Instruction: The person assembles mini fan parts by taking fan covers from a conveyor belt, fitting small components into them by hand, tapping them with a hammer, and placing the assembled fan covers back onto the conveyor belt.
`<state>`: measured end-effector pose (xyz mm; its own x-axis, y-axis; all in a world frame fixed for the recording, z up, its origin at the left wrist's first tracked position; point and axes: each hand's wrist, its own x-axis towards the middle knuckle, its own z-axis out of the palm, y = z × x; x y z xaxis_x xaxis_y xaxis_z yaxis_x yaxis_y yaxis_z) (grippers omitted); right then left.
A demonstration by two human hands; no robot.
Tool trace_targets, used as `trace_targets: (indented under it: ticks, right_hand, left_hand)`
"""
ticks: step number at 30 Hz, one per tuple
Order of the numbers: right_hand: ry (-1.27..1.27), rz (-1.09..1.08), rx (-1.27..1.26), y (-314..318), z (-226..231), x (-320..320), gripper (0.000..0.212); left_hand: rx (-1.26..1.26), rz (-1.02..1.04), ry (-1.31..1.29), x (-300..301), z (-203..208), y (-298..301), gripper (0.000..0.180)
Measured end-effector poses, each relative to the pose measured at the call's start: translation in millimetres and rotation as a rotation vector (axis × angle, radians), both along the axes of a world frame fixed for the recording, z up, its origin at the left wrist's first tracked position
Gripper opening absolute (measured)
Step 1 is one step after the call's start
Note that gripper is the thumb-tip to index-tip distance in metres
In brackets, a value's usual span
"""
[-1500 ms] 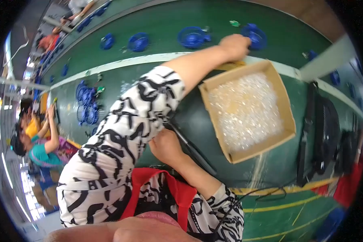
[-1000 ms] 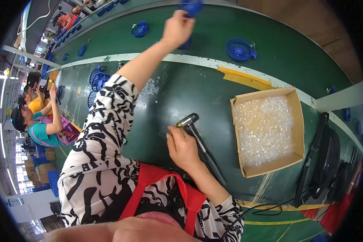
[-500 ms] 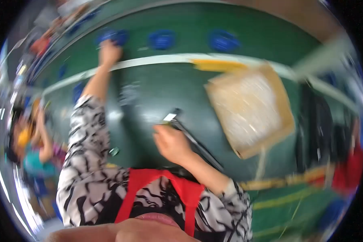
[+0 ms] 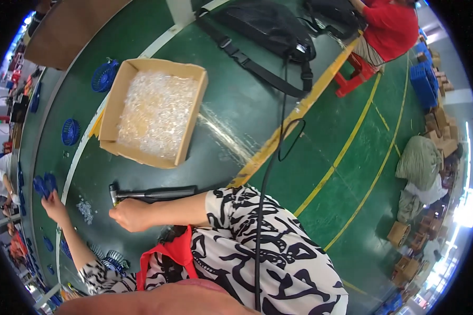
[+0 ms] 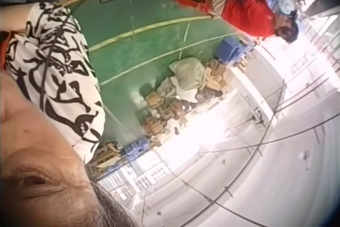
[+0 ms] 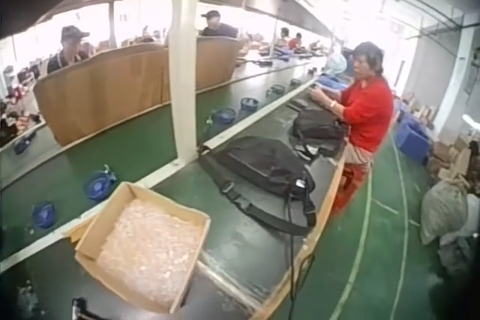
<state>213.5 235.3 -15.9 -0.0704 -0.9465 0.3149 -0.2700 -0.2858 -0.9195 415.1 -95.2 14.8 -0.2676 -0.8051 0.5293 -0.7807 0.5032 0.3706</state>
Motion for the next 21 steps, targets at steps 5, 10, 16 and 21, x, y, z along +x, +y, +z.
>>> trace_targets:
  ticks: [5,10,16,21]
  right_hand:
    - [0.026,0.009,0.023,-4.8,-0.6,1.2,0.013]
    - [0.069,0.004,0.02,-10.1,-2.9,-5.1,0.015]
    - [0.097,0.021,-0.12,-11.1,10.1,1.6,0.018]
    - [0.079,-0.163,-0.062,68.1,75.3,-35.9,0.022]
  left_hand:
    - [-0.021,0.029,-0.08,31.3,36.2,116.6,0.031]
    - [0.0,0.088,-0.337,61.4,29.3,187.4,0.031]
    - [-0.014,0.174,-0.004,97.4,37.0,231.5,0.034]
    - [-0.195,0.034,-0.005,39.8,35.0,289.1,0.018]
